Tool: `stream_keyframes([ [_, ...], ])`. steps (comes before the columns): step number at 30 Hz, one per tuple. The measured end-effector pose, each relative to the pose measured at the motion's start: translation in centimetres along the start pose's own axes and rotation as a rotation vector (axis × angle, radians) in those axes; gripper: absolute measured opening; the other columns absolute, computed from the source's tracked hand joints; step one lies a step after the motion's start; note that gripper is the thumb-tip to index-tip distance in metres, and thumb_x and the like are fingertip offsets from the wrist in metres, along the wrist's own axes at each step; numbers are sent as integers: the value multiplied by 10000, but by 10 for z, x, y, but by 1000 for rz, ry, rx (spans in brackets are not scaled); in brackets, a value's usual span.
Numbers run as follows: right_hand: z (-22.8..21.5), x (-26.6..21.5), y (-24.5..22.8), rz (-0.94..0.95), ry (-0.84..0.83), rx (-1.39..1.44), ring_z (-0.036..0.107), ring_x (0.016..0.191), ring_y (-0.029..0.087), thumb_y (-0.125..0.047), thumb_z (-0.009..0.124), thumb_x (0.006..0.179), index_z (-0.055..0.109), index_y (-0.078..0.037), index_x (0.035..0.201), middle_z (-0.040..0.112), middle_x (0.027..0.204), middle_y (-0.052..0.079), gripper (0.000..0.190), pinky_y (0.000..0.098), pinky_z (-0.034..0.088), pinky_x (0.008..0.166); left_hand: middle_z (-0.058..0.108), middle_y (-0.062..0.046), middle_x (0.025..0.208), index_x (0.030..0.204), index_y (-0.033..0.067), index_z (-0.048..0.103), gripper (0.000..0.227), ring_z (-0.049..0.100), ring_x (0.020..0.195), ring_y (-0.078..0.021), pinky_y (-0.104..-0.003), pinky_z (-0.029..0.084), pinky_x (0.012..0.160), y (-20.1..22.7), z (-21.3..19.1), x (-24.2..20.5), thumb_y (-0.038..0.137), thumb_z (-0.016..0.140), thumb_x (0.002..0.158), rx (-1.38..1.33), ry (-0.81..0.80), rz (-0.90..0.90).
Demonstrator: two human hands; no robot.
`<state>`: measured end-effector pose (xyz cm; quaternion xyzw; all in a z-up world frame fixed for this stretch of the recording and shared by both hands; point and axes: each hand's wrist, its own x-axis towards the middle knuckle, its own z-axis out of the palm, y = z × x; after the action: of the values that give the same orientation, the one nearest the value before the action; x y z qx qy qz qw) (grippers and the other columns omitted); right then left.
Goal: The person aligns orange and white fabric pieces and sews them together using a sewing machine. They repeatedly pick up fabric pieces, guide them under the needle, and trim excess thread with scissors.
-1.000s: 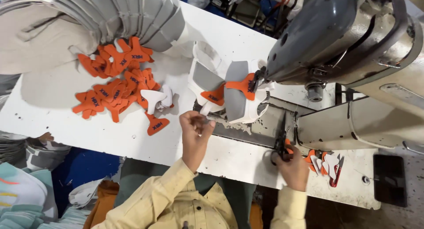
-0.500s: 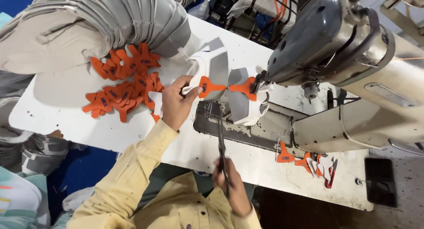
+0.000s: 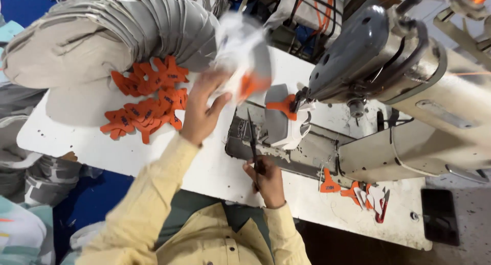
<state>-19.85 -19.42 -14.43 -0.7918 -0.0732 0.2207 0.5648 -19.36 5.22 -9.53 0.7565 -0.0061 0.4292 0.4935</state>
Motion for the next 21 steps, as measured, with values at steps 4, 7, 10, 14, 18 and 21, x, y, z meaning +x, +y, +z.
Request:
stream_keyframes([
  [4, -13, -15, 1, -224, 53, -339, 605, 623, 242, -118, 796, 849, 665, 36, 1150, 649, 823, 166, 364, 382, 489, 541, 509, -353, 1334, 1304, -168, 540, 645, 535, 1239, -361, -411, 470, 1032, 12, 31, 14, 293, 748, 904, 200, -19, 248],
  [7, -30, -25, -25, -590, 272, -511, 661, 973, 318, -41, 766, 823, 656, 18, 1218, 680, 1097, 176, 414, 422, 539, 818, 726, -48, 1119, 1158, 6, 657, 432, 679, 1031, -131, -308, 540, 966, -39, 83, -32, 406, 699, 998, -423, -281, -544],
  [10, -49, -33, -80, -773, 585, -513, 581, 1250, 363, -25, 701, 935, 616, -33, 1258, 632, 1269, 167, 335, 449, 466, 1074, 546, 0, 1019, 1150, -37, 671, 445, 511, 937, -96, -271, 451, 837, -13, 109, -36, 406, 660, 1120, -697, -383, -849],
  [14, -74, -7, -97, -945, 488, -802, 566, 1103, 358, -39, 761, 831, 671, -44, 1204, 650, 1082, 133, 385, 514, 426, 1009, 679, 19, 982, 1129, -9, 690, 299, 548, 866, -60, -255, 463, 754, 31, 116, -2, 236, 743, 966, -711, -333, -669],
  [18, -74, 4, -70, -620, 386, -438, 631, 779, 181, -33, 768, 900, 735, -140, 1228, 641, 930, 63, 347, 317, 535, 698, 716, 0, 1034, 1160, 3, 688, 256, 608, 901, -52, -242, 500, 806, 27, 122, -4, 164, 699, 962, -845, -295, -725],
  [21, -73, 3, -73, -767, 457, -559, 590, 781, 189, -17, 777, 910, 734, -147, 1267, 616, 847, 37, 383, 313, 493, 691, 728, -26, 1075, 1182, -23, 697, 246, 624, 946, -58, -243, 494, 837, 24, 132, -7, 111, 683, 977, -911, -219, -731],
])
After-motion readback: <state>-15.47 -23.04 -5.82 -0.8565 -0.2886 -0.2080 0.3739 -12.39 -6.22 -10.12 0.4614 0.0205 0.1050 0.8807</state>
